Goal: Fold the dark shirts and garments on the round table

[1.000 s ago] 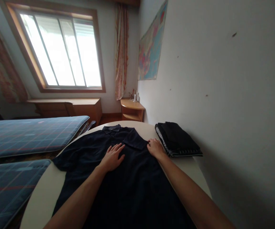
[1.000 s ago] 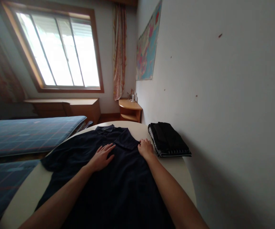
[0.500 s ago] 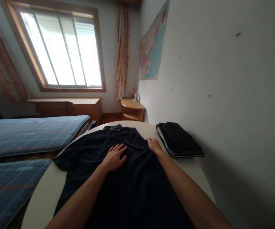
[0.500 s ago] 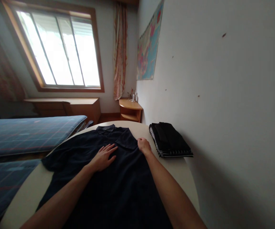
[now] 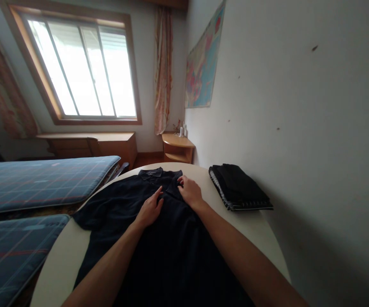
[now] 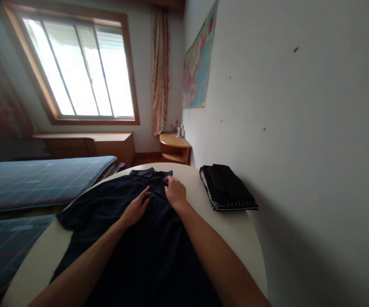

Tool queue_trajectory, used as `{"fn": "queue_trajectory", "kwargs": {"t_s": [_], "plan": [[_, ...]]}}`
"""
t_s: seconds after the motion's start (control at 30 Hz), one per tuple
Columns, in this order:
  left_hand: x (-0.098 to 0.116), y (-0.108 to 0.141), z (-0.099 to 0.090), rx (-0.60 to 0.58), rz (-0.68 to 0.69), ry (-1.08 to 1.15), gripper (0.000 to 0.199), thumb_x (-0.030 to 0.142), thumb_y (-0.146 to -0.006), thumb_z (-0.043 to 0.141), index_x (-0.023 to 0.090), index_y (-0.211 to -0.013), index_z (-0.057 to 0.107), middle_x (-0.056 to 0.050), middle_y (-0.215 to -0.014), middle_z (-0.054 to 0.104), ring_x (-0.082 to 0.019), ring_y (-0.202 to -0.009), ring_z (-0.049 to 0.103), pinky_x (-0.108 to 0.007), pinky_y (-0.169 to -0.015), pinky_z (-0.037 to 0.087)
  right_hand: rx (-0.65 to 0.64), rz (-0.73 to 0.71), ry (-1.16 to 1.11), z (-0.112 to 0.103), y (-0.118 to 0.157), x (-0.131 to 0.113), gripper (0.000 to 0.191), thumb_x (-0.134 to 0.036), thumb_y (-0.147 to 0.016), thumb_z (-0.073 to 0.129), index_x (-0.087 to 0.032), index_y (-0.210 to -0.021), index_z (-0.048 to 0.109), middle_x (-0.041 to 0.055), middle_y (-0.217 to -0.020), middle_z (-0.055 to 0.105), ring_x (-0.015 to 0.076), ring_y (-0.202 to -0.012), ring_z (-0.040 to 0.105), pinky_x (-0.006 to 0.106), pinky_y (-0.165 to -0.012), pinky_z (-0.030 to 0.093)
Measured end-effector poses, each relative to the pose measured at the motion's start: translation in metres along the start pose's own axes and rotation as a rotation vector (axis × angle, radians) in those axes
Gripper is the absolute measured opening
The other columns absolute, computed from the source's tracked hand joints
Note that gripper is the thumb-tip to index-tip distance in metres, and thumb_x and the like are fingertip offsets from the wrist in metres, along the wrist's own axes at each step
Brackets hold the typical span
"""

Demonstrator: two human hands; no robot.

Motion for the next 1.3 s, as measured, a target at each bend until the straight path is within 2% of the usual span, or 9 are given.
{"fn": "queue_trajectory", "kwargs": {"t_s": [0.13,0.27,0.6,0.73,0.87,0.97,1.1,1.17,1.3], "plan": [[0.002,0.000,-0.001,0.013,0.073,0.004,0.055,0.025,-0.097,0.040,0.026,-0.151,0.034,-0.006,-0.133,0.061,-0.021,-0.121,0.058,-0.039,-0.107,0.042,-0.202,-0.171,-0.080,0.027,0.020,-0.026,0.035,-0.017,-0.086,0.060,-0.023,-0.120,0.058,0.0029,-0.112,0.070,0.0184,-0.103,0.065,0.029,-0.090,0.046],[0.012,0.001,0.001,-0.037,0.198,-0.054,0.049,0.016,-0.093,0.037,0.025,-0.138,0.055,-0.006,-0.125,0.065,-0.020,-0.115,0.060,-0.038,-0.105,0.044,-0.314,-0.301,0.001,0.040,0.048,-0.028,0.053,-0.011,-0.079,0.064,-0.016,-0.130,0.052,0.0114,-0.129,0.060,0.0209,-0.117,0.058,0.030,-0.098,0.043],[0.023,0.004,0.005,-0.059,0.210,-0.202,0.035,0.021,-0.091,0.046,0.025,-0.117,0.069,-0.004,-0.119,0.068,-0.022,-0.112,0.061,-0.042,-0.107,0.040,-0.346,-0.167,0.346,0.005,0.086,-0.008,0.022,-0.032,-0.087,0.056,-0.016,-0.097,0.067,0.0143,-0.098,0.071,0.0280,-0.093,0.067,0.037,-0.081,0.046],[0.020,-0.002,-0.003,0.025,0.137,-0.130,0.037,0.028,-0.096,0.038,0.021,-0.116,0.069,-0.006,-0.118,0.069,-0.022,-0.111,0.062,-0.039,-0.105,0.043,-0.385,-0.114,0.110,-0.004,0.083,-0.011,0.021,-0.032,-0.087,0.060,-0.019,-0.102,0.067,0.0085,-0.093,0.072,0.0223,-0.086,0.068,0.030,-0.073,0.046],[0.004,-0.006,-0.008,0.076,0.000,-0.096,0.040,0.030,-0.097,0.034,0.018,-0.112,0.070,-0.007,-0.117,0.070,-0.022,-0.111,0.063,-0.037,-0.103,0.045,-0.498,-0.209,-0.209,-0.001,0.087,-0.023,0.047,-0.023,-0.077,0.069,-0.019,-0.122,0.057,0.0020,-0.092,0.072,0.0146,-0.080,0.066,0.022,-0.069,0.044],[-0.006,-0.006,-0.007,0.084,-0.044,-0.123,0.039,0.031,-0.096,0.036,0.018,-0.111,0.070,-0.008,-0.116,0.070,-0.024,-0.111,0.063,-0.038,-0.103,0.045,-0.509,-0.207,-0.049,0.005,0.097,-0.021,0.056,-0.020,-0.071,0.071,-0.020,-0.125,0.056,0.0027,-0.089,0.071,0.0193,-0.082,0.067,0.026,-0.068,0.044],[-0.010,-0.005,-0.003,0.065,-0.038,-0.155,0.035,0.031,-0.095,0.042,0.020,-0.111,0.070,-0.007,-0.116,0.070,-0.024,-0.112,0.061,-0.039,-0.104,0.044,-0.494,-0.187,0.118,0.008,0.110,-0.017,0.042,-0.027,-0.074,0.066,-0.019,-0.115,0.061,0.0069,-0.088,0.071,0.0261,-0.085,0.067,0.031,-0.070,0.044],[-0.010,-0.005,-0.002,0.057,-0.029,-0.169,0.033,0.032,-0.094,0.045,0.020,-0.111,0.070,-0.006,-0.115,0.071,-0.025,-0.112,0.061,-0.040,-0.102,0.045,-0.518,-0.199,0.064,0.008,0.116,-0.018,0.046,-0.028,-0.074,0.066,-0.018,-0.118,0.060,0.0066,-0.089,0.071,0.0247,-0.083,0.066,0.031,-0.070,0.045],[-0.011,-0.005,-0.005,0.051,-0.029,-0.186,0.031,0.031,-0.092,0.048,0.020,-0.110,0.071,-0.008,-0.113,0.071,-0.026,-0.111,0.063,-0.040,-0.101,0.046,-0.685,-0.305,-0.211,0.014,0.131,-0.027,0.074,-0.031,-0.072,0.072,-0.018,-0.141,0.046,0.0027,-0.091,0.070,0.0177,-0.079,0.064,0.025,-0.068,0.045]]}}
Point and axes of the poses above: each hand's wrist, its own y-axis away from the middle knuckle, its own z-axis out of the palm, x = y × z, the point moved 6 cm from there along -y, towards the middle knuckle
